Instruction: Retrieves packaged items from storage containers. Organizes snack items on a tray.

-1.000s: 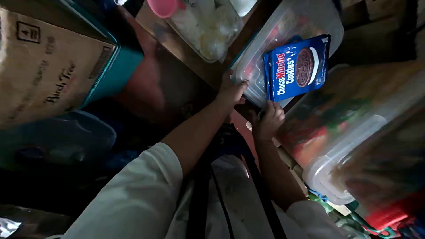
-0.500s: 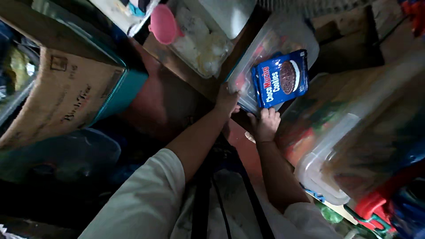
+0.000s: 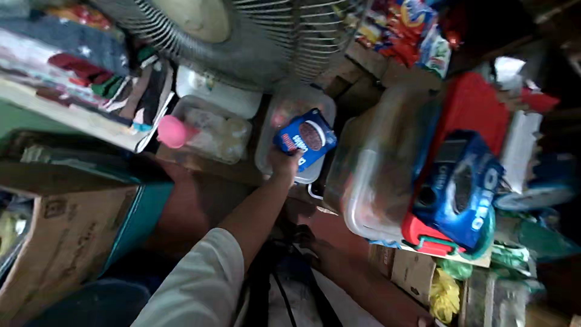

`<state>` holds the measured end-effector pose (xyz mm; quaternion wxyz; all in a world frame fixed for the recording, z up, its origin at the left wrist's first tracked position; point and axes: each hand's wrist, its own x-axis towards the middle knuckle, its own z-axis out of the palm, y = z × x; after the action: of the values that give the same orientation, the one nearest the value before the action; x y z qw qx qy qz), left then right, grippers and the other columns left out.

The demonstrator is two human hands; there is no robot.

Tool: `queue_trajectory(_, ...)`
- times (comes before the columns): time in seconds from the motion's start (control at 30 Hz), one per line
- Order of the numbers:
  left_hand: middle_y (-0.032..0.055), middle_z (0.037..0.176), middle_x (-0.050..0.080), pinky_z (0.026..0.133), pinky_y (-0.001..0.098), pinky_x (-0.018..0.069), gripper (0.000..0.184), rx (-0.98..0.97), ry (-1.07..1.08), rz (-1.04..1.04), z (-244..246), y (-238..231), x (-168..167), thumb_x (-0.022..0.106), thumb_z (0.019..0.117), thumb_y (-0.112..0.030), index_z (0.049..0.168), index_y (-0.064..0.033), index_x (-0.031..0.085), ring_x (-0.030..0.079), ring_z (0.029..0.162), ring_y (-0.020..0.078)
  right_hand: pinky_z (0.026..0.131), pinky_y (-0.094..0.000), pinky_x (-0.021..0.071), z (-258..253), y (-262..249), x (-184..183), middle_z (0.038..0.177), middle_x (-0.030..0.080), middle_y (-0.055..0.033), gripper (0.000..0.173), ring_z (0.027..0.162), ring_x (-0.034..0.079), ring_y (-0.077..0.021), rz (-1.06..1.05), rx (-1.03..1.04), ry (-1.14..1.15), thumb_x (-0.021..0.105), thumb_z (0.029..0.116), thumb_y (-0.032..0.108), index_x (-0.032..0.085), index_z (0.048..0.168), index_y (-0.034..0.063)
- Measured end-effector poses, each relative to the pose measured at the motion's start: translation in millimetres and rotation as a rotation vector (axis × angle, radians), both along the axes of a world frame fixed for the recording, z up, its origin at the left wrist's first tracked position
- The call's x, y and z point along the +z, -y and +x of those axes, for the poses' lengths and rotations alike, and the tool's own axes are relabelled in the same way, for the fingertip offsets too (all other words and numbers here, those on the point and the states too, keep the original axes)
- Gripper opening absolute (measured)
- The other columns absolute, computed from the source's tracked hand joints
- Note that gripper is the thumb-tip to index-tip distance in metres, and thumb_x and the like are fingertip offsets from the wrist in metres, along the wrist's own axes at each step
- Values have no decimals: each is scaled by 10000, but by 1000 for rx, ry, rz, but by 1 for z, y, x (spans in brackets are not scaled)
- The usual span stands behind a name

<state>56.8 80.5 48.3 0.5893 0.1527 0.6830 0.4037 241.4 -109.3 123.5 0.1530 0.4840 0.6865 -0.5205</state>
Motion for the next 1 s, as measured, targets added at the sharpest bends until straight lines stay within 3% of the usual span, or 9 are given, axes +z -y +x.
queue_trajectory(0.13, 241, 1300, 619, 903, 573, 567, 663, -18, -153, -158, 5, -8, 0, 824, 871, -265, 1405, -9, 526, 649, 1132, 371, 1001, -436, 555, 52, 40, 36, 1264, 701, -112, 325, 1117, 696, -225, 84, -505, 104, 568, 1052, 243, 670, 1322, 94)
queue_trajectory(0.23, 250, 1343, 576, 918, 518, 567, 653, 64, 0, -140, 5, -9, 11, 758, 920, -139, 1465, 11, 430, 628, 1139, 342, 937, -352, 568, 83, 75, 55, 1145, 720, -138, 269, 1025, 694, -163, 438, -1085, 56, 578, 1024, 138, 681, 1212, -24)
queue_trajectory(0.37, 113, 994, 585, 639, 275, 520, 377, 67, 116, -200, -2, -1, 32, 641, 956, -21, 1311, 11, 515, 557, 710, 128, 861, -223, 544, 110, 68, 98, 1168, 613, -107, 347, 963, 622, -40, 868, -1548, -109, 486, 1047, 116, 492, 1309, -111)
queue_trajectory(0.43, 75, 883, 568, 568, 227, 496, 294, 60, 152, -232, -5, 4, 33, 608, 957, -4, 1240, 3, 528, 538, 626, 94, 844, -207, 560, 118, 46, 122, 1156, 603, -44, 345, 942, 625, -3, 1035, -1452, -220, 485, 1053, 126, 460, 1318, -93)
queue_trajectory(0.5, 109, 980, 584, 651, 263, 533, 344, 72, 191, -244, -7, 8, 30, 609, 967, -21, 1298, -2, 514, 578, 724, 132, 960, -250, 529, 124, 21, 141, 1244, 595, -108, 423, 1095, 604, -69, 1110, -1232, -166, 516, 1056, 195, 465, 1349, -104)
queue_trajectory(0.63, 132, 1106, 635, 753, 336, 556, 422, 182, 204, -228, 2, 6, 19, 692, 977, -216, 1330, -32, 551, 624, 855, 182, 1043, -601, 392, 128, -25, 163, 1259, 659, -205, 731, 1173, 588, -367, 1019, -945, 261, 425, 1015, 604, 551, 1401, -4)
queue_trajectory(0.7, 163, 1206, 620, 842, 387, 547, 442, 237, 216, -198, 9, 6, 21, 675, 991, -214, 1359, -15, 534, 620, 962, 226, 1024, -655, 402, 131, -41, 170, 1261, 650, -230, 794, 1196, 578, -425, 883, -961, 317, 438, 972, 673, 551, 1416, 25)
queue_trajectory(0.87, 87, 982, 558, 662, 288, 506, 411, 293, 246, -250, 18, 0, 28, 673, 965, -72, 1339, -28, 508, 533, 734, 137, 898, -437, 550, 139, -66, 182, 1149, 666, -150, 626, 1030, 662, -183, 721, -1047, 185, 635, 954, 491, 538, 1342, 10)
queue_trajectory(1.0, 122, 1048, 583, 697, 329, 523, 451, 258, 273, -257, 13, 2, 31, 647, 980, -94, 1397, -52, 481, 562, 773, 172, 711, -213, 543, 142, -74, 182, 885, 596, 1, 320, 775, 605, -2, 718, -1065, 27, 644, 984, 310, 579, 1103, 21)
